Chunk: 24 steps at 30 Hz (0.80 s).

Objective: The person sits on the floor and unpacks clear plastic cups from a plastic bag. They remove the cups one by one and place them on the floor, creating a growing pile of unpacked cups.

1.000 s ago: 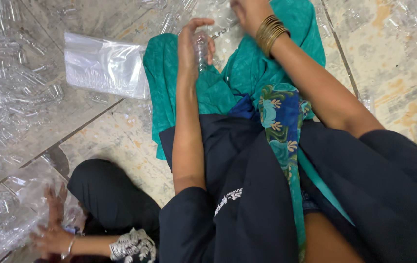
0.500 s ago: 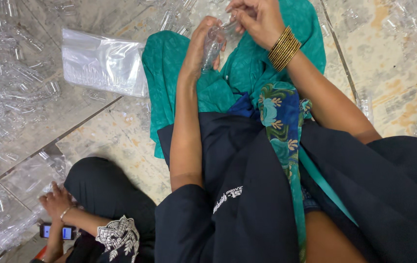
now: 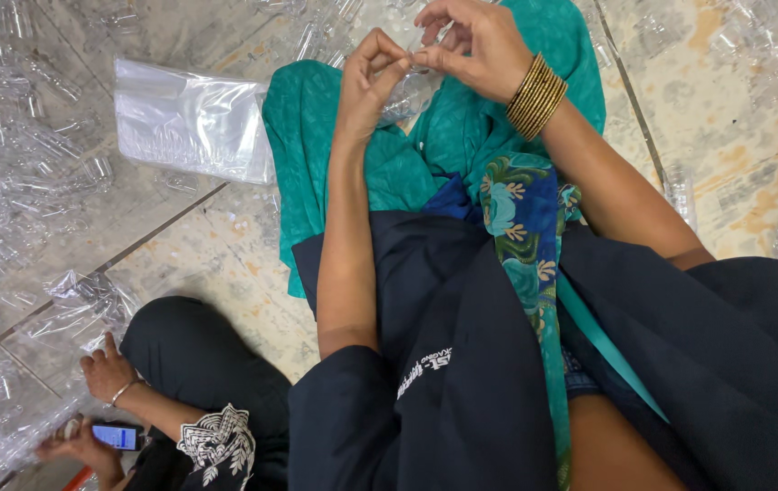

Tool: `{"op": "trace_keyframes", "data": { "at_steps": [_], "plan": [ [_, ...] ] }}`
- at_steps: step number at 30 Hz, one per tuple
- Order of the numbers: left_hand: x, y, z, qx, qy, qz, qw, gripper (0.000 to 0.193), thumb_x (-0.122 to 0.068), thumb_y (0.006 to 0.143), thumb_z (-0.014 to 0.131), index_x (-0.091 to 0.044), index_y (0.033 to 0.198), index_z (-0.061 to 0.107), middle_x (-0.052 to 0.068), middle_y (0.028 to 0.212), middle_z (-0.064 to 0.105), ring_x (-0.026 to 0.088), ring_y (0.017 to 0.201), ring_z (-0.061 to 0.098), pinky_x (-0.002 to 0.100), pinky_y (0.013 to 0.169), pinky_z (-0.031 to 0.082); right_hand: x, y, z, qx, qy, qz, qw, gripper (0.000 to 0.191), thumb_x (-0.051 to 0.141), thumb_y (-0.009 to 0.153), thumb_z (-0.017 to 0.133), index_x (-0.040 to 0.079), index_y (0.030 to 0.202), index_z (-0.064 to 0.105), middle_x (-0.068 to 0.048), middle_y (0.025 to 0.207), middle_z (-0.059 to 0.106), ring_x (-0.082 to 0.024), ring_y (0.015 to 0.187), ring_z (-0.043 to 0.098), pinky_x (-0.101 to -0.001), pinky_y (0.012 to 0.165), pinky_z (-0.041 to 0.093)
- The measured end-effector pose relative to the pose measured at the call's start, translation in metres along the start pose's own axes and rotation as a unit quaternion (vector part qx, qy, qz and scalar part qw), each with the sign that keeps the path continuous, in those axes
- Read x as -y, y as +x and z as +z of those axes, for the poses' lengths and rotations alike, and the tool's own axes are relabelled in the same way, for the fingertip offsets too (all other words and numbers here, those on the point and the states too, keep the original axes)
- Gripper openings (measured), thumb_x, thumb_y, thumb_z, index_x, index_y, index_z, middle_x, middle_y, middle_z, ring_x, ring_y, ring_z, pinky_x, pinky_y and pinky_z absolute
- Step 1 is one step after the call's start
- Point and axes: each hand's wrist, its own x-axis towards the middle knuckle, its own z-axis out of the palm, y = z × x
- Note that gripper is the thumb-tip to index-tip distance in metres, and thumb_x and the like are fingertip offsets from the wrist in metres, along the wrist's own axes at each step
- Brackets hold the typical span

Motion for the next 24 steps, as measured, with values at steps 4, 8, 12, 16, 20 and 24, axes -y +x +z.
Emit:
{"op": "trace_keyframes", "data": {
  "at_steps": [4,8,12,16,20,24],
  "plan": [
    [-0.004,-0.003,0.002,-0.007,-0.002,-0.045,0.999,0.009,-0.009,0.098,0.066,-0.005,0.096,0.058,-0.001,0.085,0.061,0.005,0.08,0.053,0.022,0.072,0.039,0.004,0.0,-0.005,0.032,-0.062,-0.087,0.994,0.039,0.015,0.103,0.079,0.002,0.137,0.063,-0.013,0.12,0.07,-0.016,0.095,0.072,-0.0273,0.082,0.056],
    [-0.014,-0.003,0.004,0.006,-0.062,-0.061,0.996,0.007,-0.011,0.098,0.065,-0.005,0.1,0.06,0.0,0.089,0.066,0.007,0.085,0.062,0.022,0.076,0.046,-0.007,-0.002,-0.003,0.041,0.062,-0.047,0.996,0.036,0.018,0.111,0.075,0.003,0.141,0.061,-0.008,0.122,0.068,-0.01,0.101,0.071,-0.0244,0.088,0.059],
    [-0.021,-0.002,0.008,-0.001,-0.043,-0.014,0.999,0.011,-0.008,0.097,0.066,-0.003,0.106,0.063,0.001,0.102,0.068,0.009,0.1,0.063,0.022,0.091,0.048,-0.02,-0.002,0.0,0.005,0.138,0.075,0.988,0.033,0.022,0.109,0.075,0.004,0.135,0.066,-0.002,0.106,0.068,-0.004,0.086,0.065,-0.0219,0.077,0.056],
    [-0.018,-0.002,0.007,0.023,-0.02,-0.02,0.999,0.006,-0.005,0.096,0.069,-0.002,0.1,0.065,0.002,0.099,0.068,0.009,0.101,0.062,0.023,0.089,0.049,-0.021,0.001,0.0,-0.006,0.139,0.107,0.985,0.03,0.023,0.107,0.076,0.004,0.128,0.067,0.002,0.096,0.068,-0.003,0.075,0.063,-0.0206,0.067,0.054],
    [-0.007,-0.003,0.004,0.015,-0.009,-0.04,0.999,0.006,-0.003,0.095,0.07,-0.002,0.097,0.065,0.0,0.095,0.066,0.007,0.095,0.06,0.022,0.083,0.048,-0.015,0.002,0.002,-0.003,0.113,0.055,0.992,0.028,0.021,0.107,0.078,0.003,0.126,0.067,0.0,0.101,0.067,-0.004,0.08,0.065,-0.0214,0.069,0.055],
    [-0.005,-0.003,0.008,0.014,0.035,-0.038,0.999,0.008,-0.006,0.103,0.071,-0.001,0.102,0.064,0.004,0.088,0.061,0.009,0.083,0.054,0.022,0.071,0.039,-0.023,-0.004,0.005,0.013,-0.004,-0.041,0.999,0.031,0.018,0.104,0.08,0.0,0.125,0.066,-0.006,0.107,0.068,-0.011,0.083,0.065,-0.026,0.073,0.054]
  ]
}}
